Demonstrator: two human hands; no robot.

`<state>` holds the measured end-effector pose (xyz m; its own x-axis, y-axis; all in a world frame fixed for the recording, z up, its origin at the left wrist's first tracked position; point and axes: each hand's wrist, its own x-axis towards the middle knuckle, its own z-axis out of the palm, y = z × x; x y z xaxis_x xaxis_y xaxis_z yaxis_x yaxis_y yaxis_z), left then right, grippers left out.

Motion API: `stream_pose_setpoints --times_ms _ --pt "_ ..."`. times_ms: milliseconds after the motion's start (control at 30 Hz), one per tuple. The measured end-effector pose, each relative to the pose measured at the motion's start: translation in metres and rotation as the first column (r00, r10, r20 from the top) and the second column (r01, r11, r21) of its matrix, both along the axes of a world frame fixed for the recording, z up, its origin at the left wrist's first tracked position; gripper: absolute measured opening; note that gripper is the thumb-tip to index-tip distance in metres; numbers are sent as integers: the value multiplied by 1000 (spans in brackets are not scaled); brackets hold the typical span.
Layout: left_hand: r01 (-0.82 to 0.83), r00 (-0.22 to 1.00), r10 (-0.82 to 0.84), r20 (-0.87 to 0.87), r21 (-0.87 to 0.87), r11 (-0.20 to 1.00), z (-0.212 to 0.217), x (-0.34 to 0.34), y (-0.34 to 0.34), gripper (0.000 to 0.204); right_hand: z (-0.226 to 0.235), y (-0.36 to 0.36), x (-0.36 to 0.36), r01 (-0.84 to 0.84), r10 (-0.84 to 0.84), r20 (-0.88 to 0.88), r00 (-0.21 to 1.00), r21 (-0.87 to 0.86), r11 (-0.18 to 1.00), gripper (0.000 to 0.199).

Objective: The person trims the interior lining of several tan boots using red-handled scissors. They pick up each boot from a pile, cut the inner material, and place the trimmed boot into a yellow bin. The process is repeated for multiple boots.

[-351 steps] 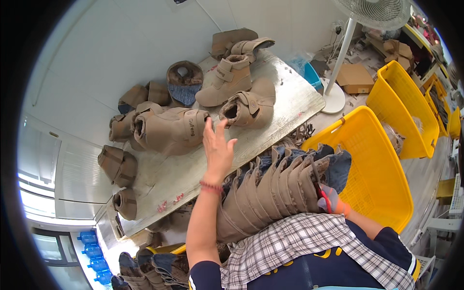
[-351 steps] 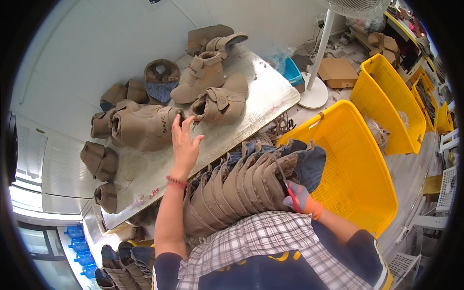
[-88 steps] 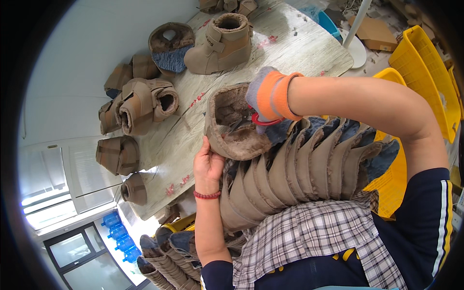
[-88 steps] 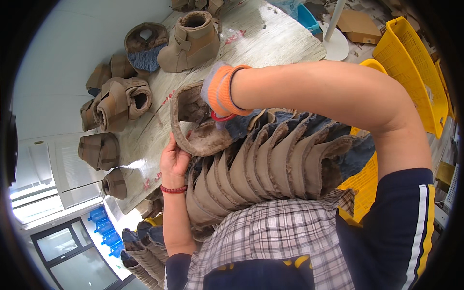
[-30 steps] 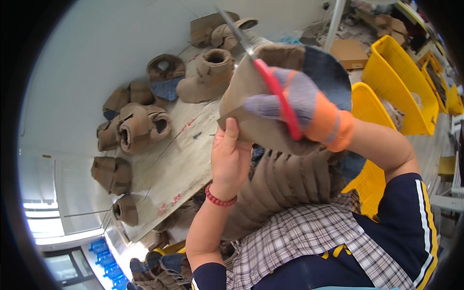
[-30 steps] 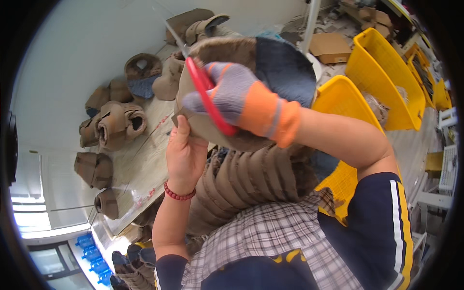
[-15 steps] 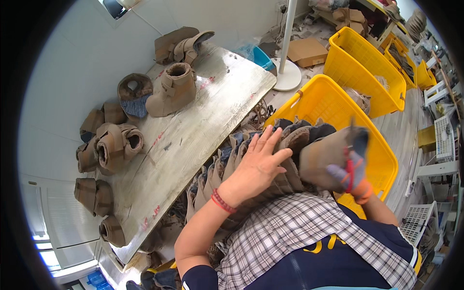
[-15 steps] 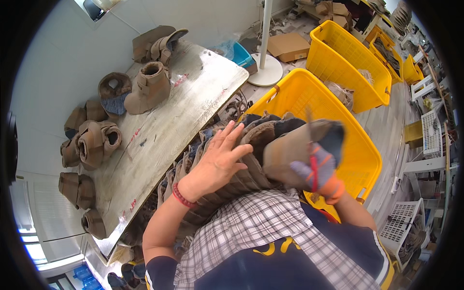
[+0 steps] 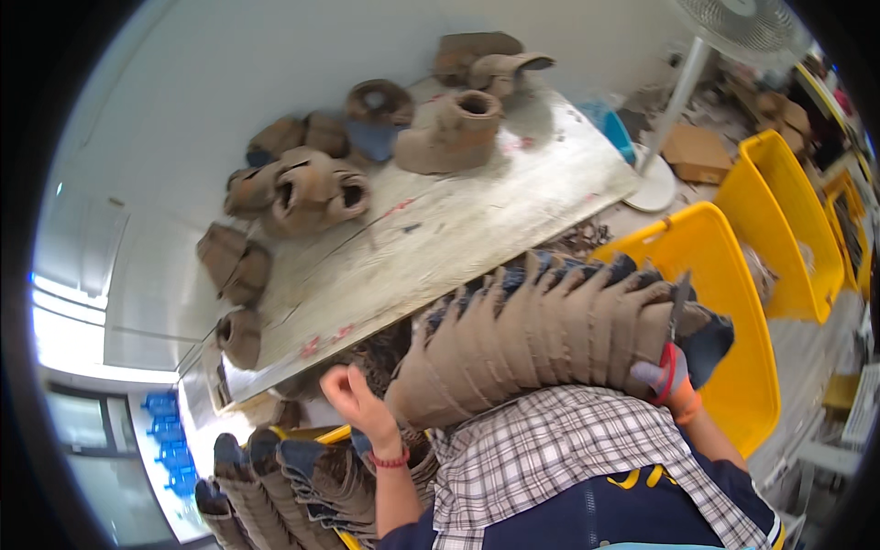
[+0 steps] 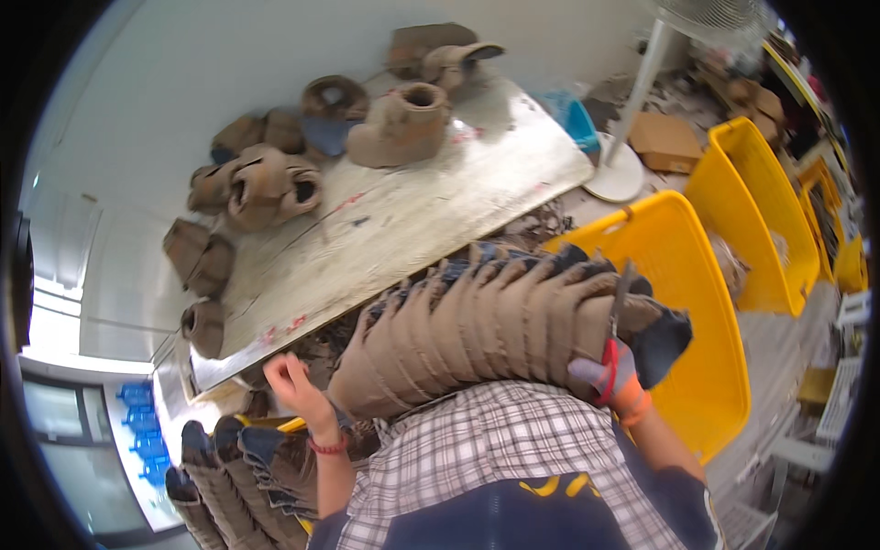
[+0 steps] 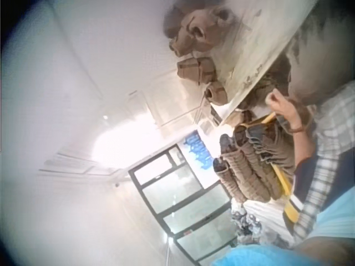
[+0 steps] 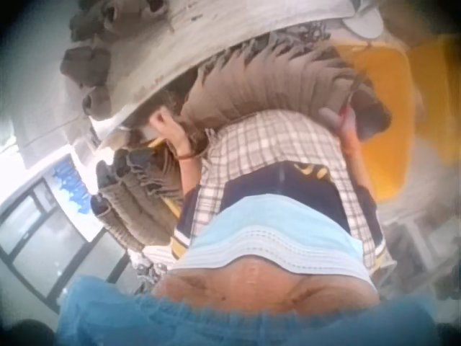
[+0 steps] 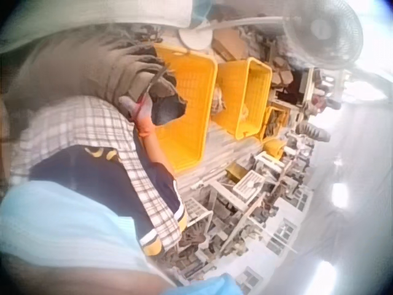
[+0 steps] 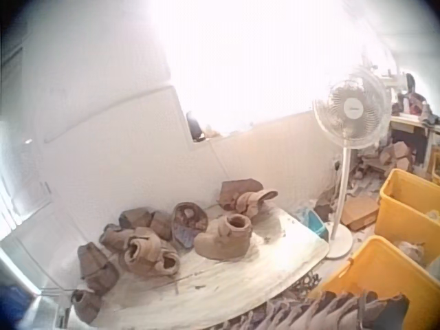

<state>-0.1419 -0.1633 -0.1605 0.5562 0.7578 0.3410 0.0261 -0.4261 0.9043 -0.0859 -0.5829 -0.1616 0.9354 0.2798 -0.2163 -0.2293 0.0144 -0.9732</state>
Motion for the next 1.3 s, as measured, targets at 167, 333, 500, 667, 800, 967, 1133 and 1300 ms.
stream_pose_setpoints --times_ms 167,333,500,667,800,967,1133,1300 --pt "76 997 -80 20 -587 806 -83 -96 -19 34 11 17 24 -206 202 -62 977 -78 975 62" --pt "413 886 -422 191 -739 532 -58 -76 -23 44 11 14 34 -137 130 -240 962 -13 990 70" --pt "448 782 -550 292 -878 171 -32 -51 -15 55 34 24 45 -205 224 -191 956 116 972 74" --pt "590 767 -446 461 -780 208 20 -69 -8 58 84 43 62 -367 391 -38 920 271 890 79" --pt "650 759 -303 576 -647 399 41 -58 29 65 84 89 118 -461 430 166 888 297 837 83" --pt "632 773 -350 529 -603 487 2 12 107 59 64 170 209 -536 520 136 843 291 792 79" --pt "461 886 -244 393 -801 382 -89 30 191 58 -24 205 254 -378 409 40 912 471 797 70" --pt "275 931 -362 48 -743 610 -54 5 194 46 -35 189 232 -327 307 114 945 383 864 54"
